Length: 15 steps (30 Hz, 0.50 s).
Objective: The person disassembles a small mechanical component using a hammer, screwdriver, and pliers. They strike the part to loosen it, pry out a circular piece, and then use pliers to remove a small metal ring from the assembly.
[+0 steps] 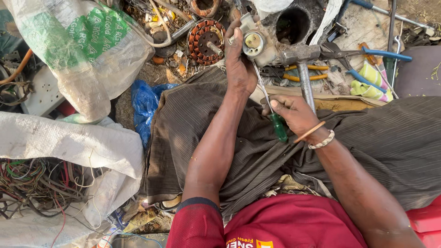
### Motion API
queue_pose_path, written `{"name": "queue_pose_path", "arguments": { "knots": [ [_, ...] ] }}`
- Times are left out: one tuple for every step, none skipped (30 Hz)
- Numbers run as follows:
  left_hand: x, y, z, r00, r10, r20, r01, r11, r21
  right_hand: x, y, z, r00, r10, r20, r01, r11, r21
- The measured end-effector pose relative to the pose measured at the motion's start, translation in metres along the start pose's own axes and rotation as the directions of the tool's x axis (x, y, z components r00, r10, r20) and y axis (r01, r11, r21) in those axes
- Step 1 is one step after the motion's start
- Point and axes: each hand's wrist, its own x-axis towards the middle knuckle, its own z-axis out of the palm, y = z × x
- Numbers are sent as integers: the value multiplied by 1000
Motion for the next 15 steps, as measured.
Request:
{"name": "queue_pose_path", "arguments": {
  "knots": [
    [-4,0,2,1000,-7,25,7,1000,8,-1,2,2,999,24,-39,-25,999,-26],
    [-4,1,5,999,-12,53,11,1000,15,1,2,2,996,44,-77,-48,997,-53],
    [-4,2,6,998,-15,55,14,1000,18,3,2,3,991,63,-116,-72,994,-80],
    [-5,2,7,998,-19,54,18,1000,20,3,2,4,987,60,-149,-72,994,-76],
    [-6,2,7,998,-24,53,22,999,22,5,2,5,982,57,-182,-71,995,-73],
    [-7,1,7,998,-33,45,32,999,22,5,2,6,975,57,-217,-73,995,-68],
    [-8,0,7,998,-42,37,41,999,21,4,1,6,984,71,-162,-73,997,-6],
    [-6,-1,7,998,-44,33,44,999,20,7,-1,5,992,76,-103,-70,996,53],
    [-5,-2,8,998,-55,41,55,998,15,8,-3,4,996,77,-44,-71,991,112],
    [-6,-2,7,997,-65,46,64,998,12,10,-6,2,997,82,10,-83,984,156],
    [-5,-2,7,996,-74,51,74,997,8,11,-8,1,994,85,65,-97,975,200],
    [-7,-3,6,996,-69,59,69,998,4,9,-9,0,989,92,119,-119,963,243],
    [-10,-3,5,996,-63,67,63,998,0,8,-9,1,992,100,82,-116,970,213],
    [-9,-3,5,995,-57,83,58,998,-6,9,-10,0,994,103,41,-108,978,180],
    [-9,-3,6,995,-66,74,66,998,2,11,-11,0,995,104,-1,-103,984,146]
  ]
}}
